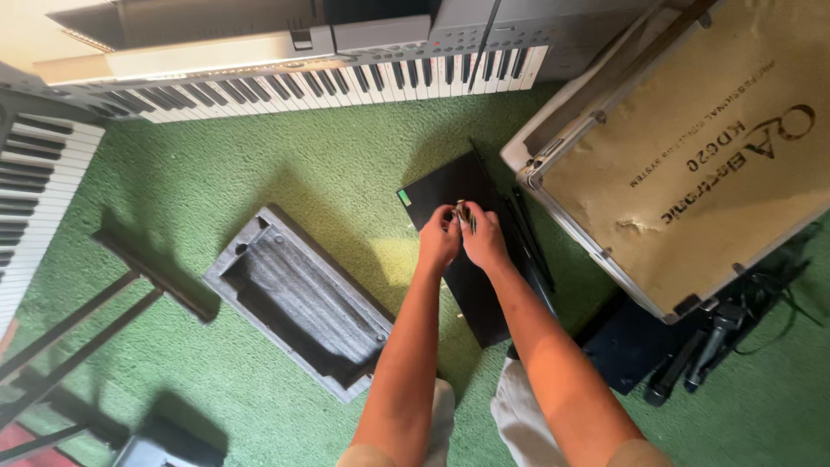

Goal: The person picks up several black rods and antenna-like components from the floor and table, handling them one at a time to arrange them into the foam inserts of an open equipment case.

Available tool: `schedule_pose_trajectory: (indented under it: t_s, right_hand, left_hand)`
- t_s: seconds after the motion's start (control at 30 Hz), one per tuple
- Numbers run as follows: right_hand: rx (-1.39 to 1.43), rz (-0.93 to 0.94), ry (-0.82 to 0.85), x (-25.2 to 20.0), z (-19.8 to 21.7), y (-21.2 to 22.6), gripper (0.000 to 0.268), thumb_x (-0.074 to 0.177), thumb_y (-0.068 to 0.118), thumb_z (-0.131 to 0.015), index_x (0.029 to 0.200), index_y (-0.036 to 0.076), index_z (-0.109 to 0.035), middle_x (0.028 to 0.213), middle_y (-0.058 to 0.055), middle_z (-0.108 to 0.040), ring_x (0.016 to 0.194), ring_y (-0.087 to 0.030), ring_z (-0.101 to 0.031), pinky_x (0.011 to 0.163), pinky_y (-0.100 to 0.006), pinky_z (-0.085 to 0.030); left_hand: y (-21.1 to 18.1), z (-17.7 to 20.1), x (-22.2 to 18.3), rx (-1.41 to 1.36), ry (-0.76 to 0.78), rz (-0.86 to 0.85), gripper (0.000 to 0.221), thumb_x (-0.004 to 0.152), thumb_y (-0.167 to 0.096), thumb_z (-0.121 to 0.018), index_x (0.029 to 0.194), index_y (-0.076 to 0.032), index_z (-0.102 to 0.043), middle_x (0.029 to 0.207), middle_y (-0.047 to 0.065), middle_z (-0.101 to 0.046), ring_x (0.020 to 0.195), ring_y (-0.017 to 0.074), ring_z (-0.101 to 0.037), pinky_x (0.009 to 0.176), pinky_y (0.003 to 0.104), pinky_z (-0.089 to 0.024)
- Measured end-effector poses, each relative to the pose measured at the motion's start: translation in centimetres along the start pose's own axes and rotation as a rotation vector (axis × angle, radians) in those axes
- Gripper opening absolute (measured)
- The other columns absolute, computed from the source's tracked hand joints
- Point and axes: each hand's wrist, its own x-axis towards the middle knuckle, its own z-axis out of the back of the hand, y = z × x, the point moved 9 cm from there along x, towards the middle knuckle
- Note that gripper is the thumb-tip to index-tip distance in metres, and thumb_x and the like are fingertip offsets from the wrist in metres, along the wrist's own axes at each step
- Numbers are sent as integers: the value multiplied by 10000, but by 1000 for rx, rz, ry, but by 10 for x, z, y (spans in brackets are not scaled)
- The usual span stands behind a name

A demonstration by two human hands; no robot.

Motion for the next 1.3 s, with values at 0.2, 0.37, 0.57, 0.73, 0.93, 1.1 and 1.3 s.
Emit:
schedule_pose_trajectory:
  t_s: [0.2,0.37,0.57,0.73,0.93,1.1,1.3]
  right_hand:
    - [16,45,-30,-1,-8,2,401,980,168,-635,1372,136,-554,1177,-225,-590,1071,-426,-610,924,-470,-517]
    - [27,41,-35,7,-6,4,346,967,153,-645,1305,129,-577,1168,-221,-604,1087,-430,-608,924,-480,-511]
    - [50,92,-56,5,-9,1,324,976,150,-626,1266,41,-532,1195,-253,-592,1093,-450,-599,925,-493,-501]
    - [78,105,-18,8,-13,-5,292,1028,134,-551,1266,-16,-472,1231,-278,-584,1119,-456,-598,938,-498,-490]
    - [125,85,-5,3,-4,-1,313,1023,116,-525,1312,5,-475,1251,-269,-607,1164,-443,-597,956,-493,-488]
    - [230,62,15,-32,12,21,275,1044,121,-509,1307,42,-490,1232,-221,-649,1140,-397,-654,945,-455,-529]
    - [265,224,-75,-85,78,102,239,1081,104,-518,1308,34,-494,1225,-221,-652,1157,-400,-641,964,-451,-519]
  left_hand:
    - [-4,-1,-5,-140,-4,71,305,959,-233,-653,1245,-130,-672,960,151,-770,817,276,-771,748,369,-594]
    - [-7,1,2,-117,4,108,289,964,-257,-654,1215,-114,-680,925,148,-770,767,249,-763,710,362,-589]
    - [3,-7,7,-79,41,106,282,981,-279,-645,1192,-99,-693,912,154,-770,769,254,-759,730,359,-584]
    - [6,-19,18,20,76,24,292,982,-295,-662,1178,-88,-726,965,169,-766,864,287,-743,778,371,-568]
    - [-3,-20,19,17,87,-44,317,950,-312,-673,1158,-79,-724,957,178,-766,869,302,-759,786,378,-578]
    - [-23,5,-14,62,127,8,308,944,-330,-645,1102,-83,-741,909,165,-769,832,310,-761,759,389,-579]
    - [-115,60,-84,142,104,-161,300,966,-299,-654,1066,-25,-719,920,217,-742,873,400,-722,758,429,-566]
